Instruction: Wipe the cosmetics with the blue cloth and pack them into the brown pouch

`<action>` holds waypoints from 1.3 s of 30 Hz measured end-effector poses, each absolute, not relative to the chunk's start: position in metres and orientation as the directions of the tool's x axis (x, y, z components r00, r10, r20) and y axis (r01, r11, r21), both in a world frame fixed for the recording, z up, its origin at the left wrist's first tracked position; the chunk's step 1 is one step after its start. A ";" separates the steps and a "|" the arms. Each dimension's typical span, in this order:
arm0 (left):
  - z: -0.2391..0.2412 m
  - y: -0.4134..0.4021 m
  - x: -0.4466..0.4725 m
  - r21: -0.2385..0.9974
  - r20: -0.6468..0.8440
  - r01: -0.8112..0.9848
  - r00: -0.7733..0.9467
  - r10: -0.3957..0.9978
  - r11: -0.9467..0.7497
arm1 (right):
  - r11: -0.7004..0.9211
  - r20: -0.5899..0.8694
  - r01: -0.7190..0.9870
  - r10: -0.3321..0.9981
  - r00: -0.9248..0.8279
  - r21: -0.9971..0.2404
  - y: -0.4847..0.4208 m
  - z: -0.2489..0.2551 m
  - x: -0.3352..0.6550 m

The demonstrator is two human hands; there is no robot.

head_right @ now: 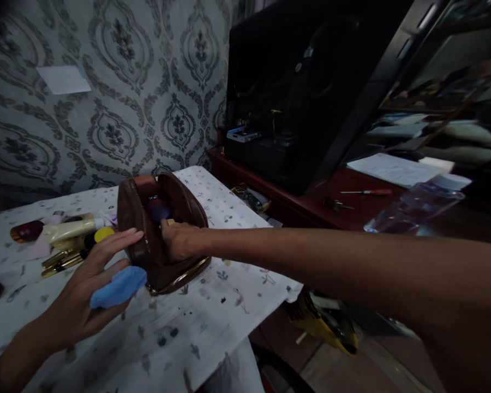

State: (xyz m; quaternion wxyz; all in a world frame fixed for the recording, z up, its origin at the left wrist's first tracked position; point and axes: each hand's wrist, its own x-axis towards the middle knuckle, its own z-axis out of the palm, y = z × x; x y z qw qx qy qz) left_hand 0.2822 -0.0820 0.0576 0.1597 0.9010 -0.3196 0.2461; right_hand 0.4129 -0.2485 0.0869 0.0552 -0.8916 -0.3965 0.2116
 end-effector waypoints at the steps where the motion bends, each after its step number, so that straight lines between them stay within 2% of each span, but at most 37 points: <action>1: 0.058 -0.082 0.282 0.134 0.547 -0.658 0.673 -0.498 -0.741 | -0.658 -0.305 0.700 0.751 0.586 -0.277 -0.250 0.088 0.412; 7: 0.057 -0.083 0.284 0.136 0.568 -0.675 0.653 -0.502 -0.725 | -0.553 -0.216 0.769 0.833 0.509 -0.321 -0.251 0.094 0.404; 12: 0.060 -0.083 0.285 0.096 0.552 -0.671 0.651 -0.521 -0.736 | -0.570 -0.188 0.797 0.820 0.540 -0.198 -0.248 0.093 0.401; 15: 0.060 -0.083 0.284 0.099 0.558 -0.672 0.648 -0.518 -0.734 | -0.568 -0.165 0.804 0.823 0.544 -0.177 -0.248 0.094 0.401; 24: 0.060 -0.082 0.284 0.103 0.546 -0.673 0.654 -0.524 -0.732 | -0.622 -0.370 0.732 0.772 0.516 -0.278 -0.247 0.112 0.404; 26: 0.060 -0.083 0.284 0.100 0.546 -0.669 0.656 -0.521 -0.736 | -0.601 -0.312 0.723 0.798 0.516 -0.341 -0.247 0.115 0.408; 28: 0.061 -0.083 0.284 0.097 0.548 -0.667 0.655 -0.520 -0.739 | -0.556 -0.186 0.733 0.828 0.528 -0.393 -0.247 0.113 0.412; 32: 0.060 -0.084 0.283 0.105 0.564 -0.673 0.647 -0.514 -0.732 | -0.554 -0.010 0.737 0.802 0.597 -0.388 -0.237 0.103 0.421; 36: 0.059 -0.083 0.283 0.106 0.564 -0.664 0.653 -0.504 -0.741 | -0.563 0.000 0.700 0.780 0.626 -0.440 -0.220 0.096 0.426; 39: 0.058 -0.083 0.284 0.110 0.558 -0.661 0.659 -0.505 -0.742 | -0.582 -0.070 0.663 0.774 0.629 -0.470 -0.210 0.094 0.431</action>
